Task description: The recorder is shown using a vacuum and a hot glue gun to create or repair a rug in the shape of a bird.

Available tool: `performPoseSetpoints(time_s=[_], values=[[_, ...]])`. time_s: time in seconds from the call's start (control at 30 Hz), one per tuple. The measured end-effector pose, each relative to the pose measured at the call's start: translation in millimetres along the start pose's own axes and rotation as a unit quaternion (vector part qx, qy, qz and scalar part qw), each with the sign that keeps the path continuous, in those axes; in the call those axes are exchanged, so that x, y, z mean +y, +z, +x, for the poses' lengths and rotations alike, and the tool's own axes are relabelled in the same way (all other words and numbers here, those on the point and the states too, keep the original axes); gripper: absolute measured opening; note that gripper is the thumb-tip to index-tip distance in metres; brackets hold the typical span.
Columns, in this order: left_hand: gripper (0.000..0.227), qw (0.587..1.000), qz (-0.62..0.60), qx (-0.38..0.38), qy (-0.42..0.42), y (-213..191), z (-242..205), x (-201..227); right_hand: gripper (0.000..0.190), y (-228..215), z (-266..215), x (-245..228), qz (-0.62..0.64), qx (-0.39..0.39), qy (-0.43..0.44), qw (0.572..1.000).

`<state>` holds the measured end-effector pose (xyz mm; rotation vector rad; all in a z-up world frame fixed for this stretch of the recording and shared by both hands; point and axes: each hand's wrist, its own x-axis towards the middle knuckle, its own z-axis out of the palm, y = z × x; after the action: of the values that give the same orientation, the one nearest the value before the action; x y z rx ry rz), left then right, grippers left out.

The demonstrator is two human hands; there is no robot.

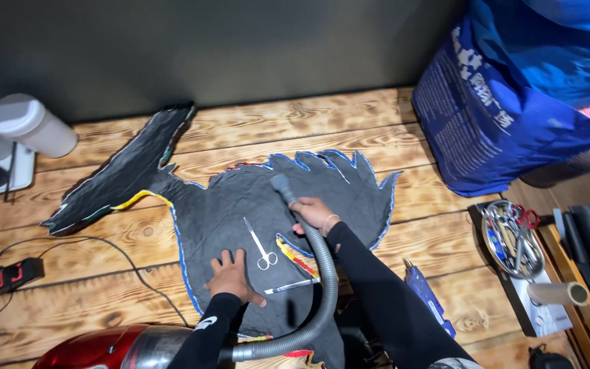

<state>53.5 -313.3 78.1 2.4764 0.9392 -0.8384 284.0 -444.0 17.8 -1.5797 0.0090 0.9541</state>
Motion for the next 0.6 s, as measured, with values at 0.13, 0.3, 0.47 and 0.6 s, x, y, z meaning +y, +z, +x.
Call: performPoseSetpoints(time_s=[0.13, 0.3, 0.47, 0.6], values=[[0.134, 1.0, -0.021, 0.014, -0.004, 4, -8, -4, 0.05, 49, 27, -11, -0.068, -0.081, 0.023, 0.994], [0.135, 0.995, -0.081, 0.049, 0.01, 20, -10, -12, 0.043, 106, 38, -35, -0.152, -0.142, 0.004, 0.978], [0.134, 0.991, -0.111, 0.07, 0.023, 27, -10, -18, 0.037, 111, 40, -26, -0.149, -0.09, -0.026, 0.984], [0.132, 0.991, -0.117, 0.057, 0.024, 14, -15, -11, 0.035, 95, 44, -15, -0.071, 0.033, -0.062, 0.995]])
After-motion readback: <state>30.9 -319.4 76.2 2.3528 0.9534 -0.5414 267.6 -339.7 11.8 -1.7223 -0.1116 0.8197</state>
